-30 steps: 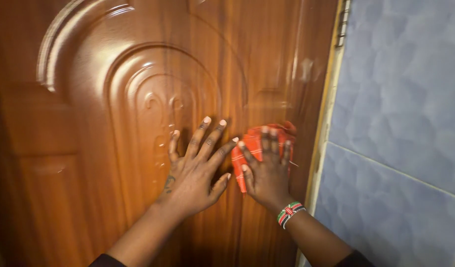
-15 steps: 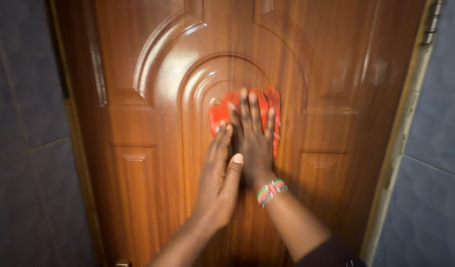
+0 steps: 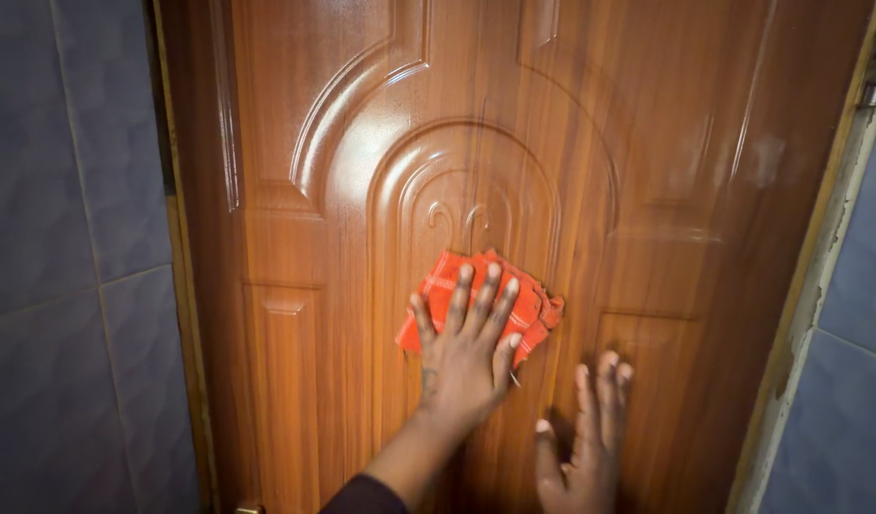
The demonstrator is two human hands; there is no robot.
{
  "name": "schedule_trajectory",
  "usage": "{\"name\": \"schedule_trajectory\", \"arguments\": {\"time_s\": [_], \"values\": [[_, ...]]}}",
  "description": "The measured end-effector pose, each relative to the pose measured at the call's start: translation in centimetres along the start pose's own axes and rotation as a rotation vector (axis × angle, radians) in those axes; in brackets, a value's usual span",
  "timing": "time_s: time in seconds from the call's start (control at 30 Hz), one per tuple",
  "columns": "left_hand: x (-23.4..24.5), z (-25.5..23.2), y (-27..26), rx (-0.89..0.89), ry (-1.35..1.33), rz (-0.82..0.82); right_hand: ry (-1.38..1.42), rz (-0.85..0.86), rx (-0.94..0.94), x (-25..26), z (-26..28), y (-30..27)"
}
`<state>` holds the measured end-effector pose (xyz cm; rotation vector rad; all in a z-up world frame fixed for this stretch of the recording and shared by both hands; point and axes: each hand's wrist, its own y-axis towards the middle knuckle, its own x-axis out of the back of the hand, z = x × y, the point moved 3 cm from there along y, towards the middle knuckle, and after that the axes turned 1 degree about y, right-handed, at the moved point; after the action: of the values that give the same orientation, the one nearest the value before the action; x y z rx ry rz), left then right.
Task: The person wipes a brown wooden door with an orange cloth. They systematically clean the upper, middle, and lower sections of the door, including the area around the handle.
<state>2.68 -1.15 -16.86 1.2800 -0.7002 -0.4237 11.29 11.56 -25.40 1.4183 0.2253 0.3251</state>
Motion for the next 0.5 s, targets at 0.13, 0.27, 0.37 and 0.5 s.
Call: {"name": "schedule_trajectory", "arguments": {"time_s": [0.13, 0.27, 0.37, 0.5], "values": [[-1.6, -0.7, 1.3, -0.072, -0.085, 0.046, -0.097, 0.014, -0.071, -0.3, -2.6, -1.6], [-2.7, -2.1, -1.8, -0.335, -0.020, 0.126, -0.143, 0.015, -0.121, -1.7, -3.5, -3.7], [-2.5, 0.0, -4.6, -0.382, 0.065, 0.111, -0.198, 0.069, -0.145, -2.8, -4.0, -5.0], [-0.1, 5.7, -4.2, -0.224, -0.057, 0.103, -0.241, 0.140, -0.137, -3.9, -5.1, -5.7]]}}
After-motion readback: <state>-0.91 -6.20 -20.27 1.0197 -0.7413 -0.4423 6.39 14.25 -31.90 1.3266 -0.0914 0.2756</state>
